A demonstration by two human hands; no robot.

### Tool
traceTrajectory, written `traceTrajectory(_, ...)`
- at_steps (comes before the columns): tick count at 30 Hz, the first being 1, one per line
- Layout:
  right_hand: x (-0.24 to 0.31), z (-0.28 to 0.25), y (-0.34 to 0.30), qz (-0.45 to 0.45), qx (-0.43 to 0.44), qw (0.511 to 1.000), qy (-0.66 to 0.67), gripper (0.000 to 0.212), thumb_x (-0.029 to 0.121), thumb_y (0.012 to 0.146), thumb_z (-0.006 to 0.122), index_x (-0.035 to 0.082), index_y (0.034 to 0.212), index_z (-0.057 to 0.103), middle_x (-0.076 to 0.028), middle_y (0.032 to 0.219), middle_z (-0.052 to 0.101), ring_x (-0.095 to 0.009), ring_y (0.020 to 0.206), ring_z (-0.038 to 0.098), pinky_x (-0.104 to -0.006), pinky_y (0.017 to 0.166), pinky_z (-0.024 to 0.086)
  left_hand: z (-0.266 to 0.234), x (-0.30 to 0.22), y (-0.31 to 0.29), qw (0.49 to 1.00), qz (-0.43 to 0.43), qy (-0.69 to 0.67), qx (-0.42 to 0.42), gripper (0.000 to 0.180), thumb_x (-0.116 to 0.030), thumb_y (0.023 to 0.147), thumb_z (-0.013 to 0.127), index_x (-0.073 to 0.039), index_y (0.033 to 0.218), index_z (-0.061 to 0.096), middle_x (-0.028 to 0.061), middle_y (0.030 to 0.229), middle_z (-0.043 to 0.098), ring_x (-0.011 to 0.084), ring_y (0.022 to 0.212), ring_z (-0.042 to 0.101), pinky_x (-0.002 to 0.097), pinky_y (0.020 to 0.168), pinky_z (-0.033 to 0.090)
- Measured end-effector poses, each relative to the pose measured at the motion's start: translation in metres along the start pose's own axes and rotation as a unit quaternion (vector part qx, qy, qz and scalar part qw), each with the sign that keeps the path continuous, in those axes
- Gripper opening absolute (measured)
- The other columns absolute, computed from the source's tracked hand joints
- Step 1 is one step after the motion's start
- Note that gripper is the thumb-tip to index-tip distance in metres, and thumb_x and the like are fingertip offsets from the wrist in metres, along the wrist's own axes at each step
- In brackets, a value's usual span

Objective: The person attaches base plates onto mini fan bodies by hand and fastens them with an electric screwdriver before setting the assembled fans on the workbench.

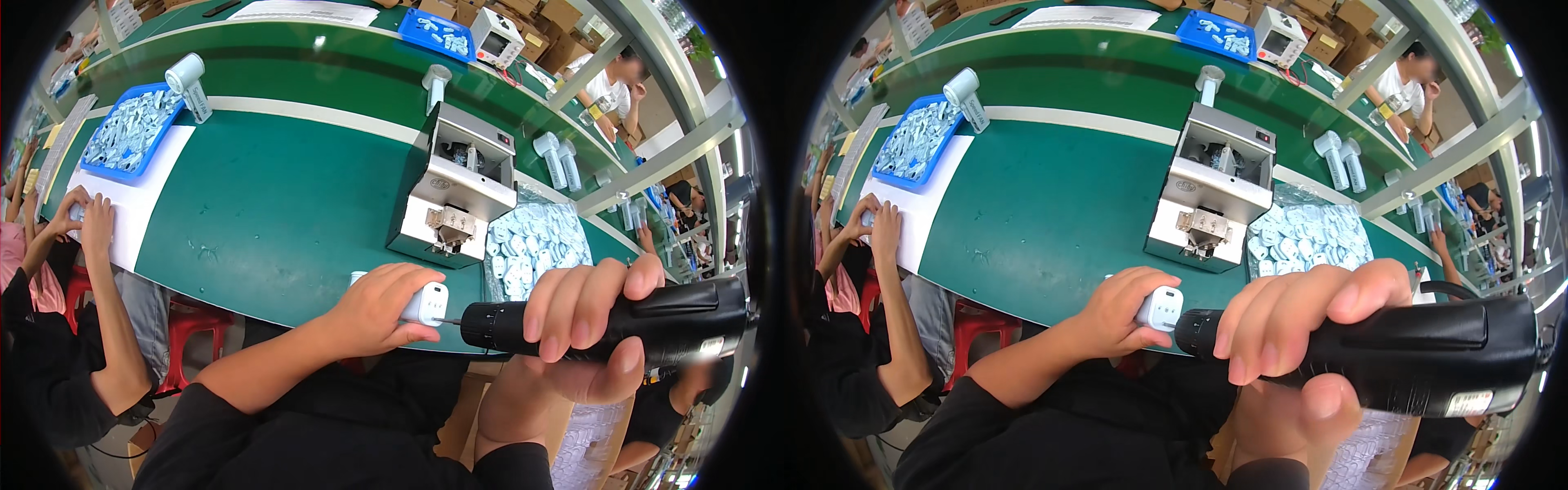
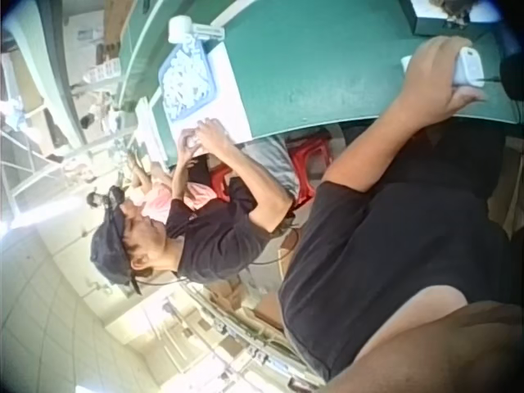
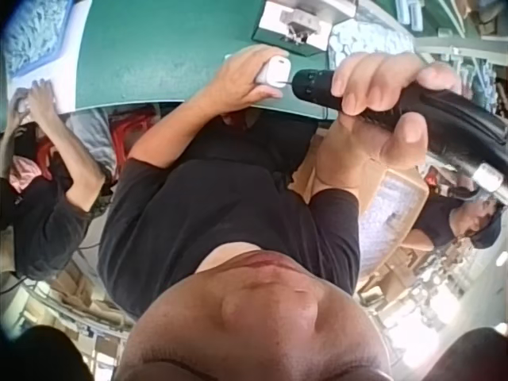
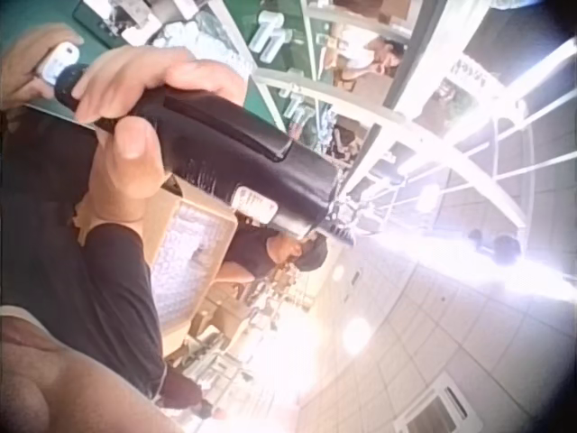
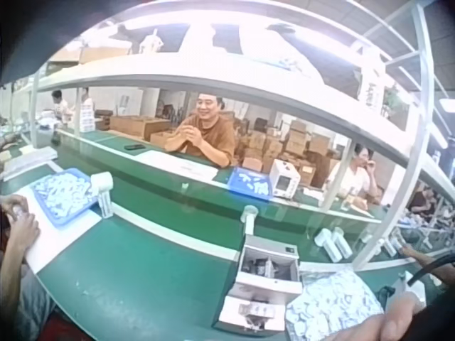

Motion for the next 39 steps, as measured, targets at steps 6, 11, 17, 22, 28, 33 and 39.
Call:
traceTrajectory(6,-0.004,-0.002,-0.001,0.009,0.016,1.000,0.021,0.044,0.020,0.080,0.072,0.006,0.109,0.041,-0.009,0.070,0.054,-0.022,0.053,0.054,-0.0376,0.055,0.046,0.000,-0.001,0.000,1.000,-0.002,0.006,0.000,0.065,-0.042,0.072,0.073,-0.003,0.118,0.049,0.0170,0.106,0.059,0.0368,0.096,0.057,0.0417,0.084,0.046)
traceTrajectory(11,0.001,-0.003,0.003,0.005,0.050,0.998,0.036,0.049,0.017,0.078,0.073,0.005,0.112,0.040,-0.011,0.073,0.056,-0.024,0.056,0.057,-0.0392,0.056,0.049,-0.001,-0.005,0.001,1.000,-0.009,0.019,0.006,0.064,-0.041,0.072,0.074,-0.004,0.119,0.050,0.0163,0.107,0.059,0.0365,0.097,0.057,0.0411,0.085,0.045)
traceTrajectory(17,-0.005,-0.018,0.005,0.016,0.047,0.998,0.036,0.059,0.013,0.074,0.073,0.000,0.119,0.037,-0.012,0.072,0.057,-0.023,0.059,0.060,-0.0388,0.058,0.052,-0.041,0.001,0.013,0.994,-0.059,0.046,0.084,0.057,-0.039,0.075,0.072,-0.006,0.117,0.052,0.0156,0.104,0.060,0.0342,0.094,0.059,0.0382,0.081,0.048)
traceTrajectory(22,-0.042,-0.035,0.006,0.132,-0.033,0.988,-0.070,0.053,-0.003,0.072,0.069,-0.003,0.118,0.044,-0.011,0.074,0.059,-0.015,0.067,0.059,-0.0274,0.064,0.049,-0.109,0.049,0.037,0.927,-0.151,0.270,0.214,0.047,-0.032,0.074,0.072,-0.009,0.112,0.057,0.0142,0.101,0.062,0.0344,0.094,0.059,0.0411,0.080,0.048)
traceTrajectory(28,-0.074,-0.043,0.000,0.138,-0.052,0.979,-0.143,0.043,0.000,0.076,0.071,0.003,0.111,0.045,-0.007,0.096,0.063,-0.013,0.084,0.063,-0.0281,0.076,0.050,-0.181,0.120,0.022,0.817,-0.253,0.466,0.226,0.043,-0.026,0.073,0.073,-0.007,0.109,0.058,0.0155,0.101,0.062,0.0351,0.095,0.059,0.0431,0.080,0.047)
traceTrajectory(33,-0.062,-0.044,-0.015,0.030,-0.130,0.909,-0.395,0.083,0.010,0.076,0.067,-0.002,0.142,0.017,-0.020,0.128,0.046,-0.029,0.115,0.047,-0.0384,0.102,0.035,-0.169,0.147,0.029,0.826,-0.202,0.488,0.196,0.043,-0.021,0.073,0.073,-0.004,0.110,0.058,0.0147,0.112,0.056,0.0344,0.104,0.054,0.0425,0.085,0.046)
traceTrajectory(39,0.020,0.030,-0.080,-0.444,0.271,0.782,-0.343,0.013,0.014,0.084,0.059,0.007,0.094,0.059,-0.016,0.094,0.057,-0.029,0.079,0.056,-0.0371,0.070,0.045,-0.131,0.168,0.081,0.937,-0.177,0.291,0.080,0.036,-0.014,0.079,0.065,-0.003,0.112,0.058,0.0153,0.113,0.057,0.0312,0.098,0.057,0.0364,0.080,0.048)
Point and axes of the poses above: each hand's wrist, its own y-axis towards the middle knuckle, its own z-axis out of the palm, x = y × z, the point moved 6 cm from there along y, towards the middle knuckle
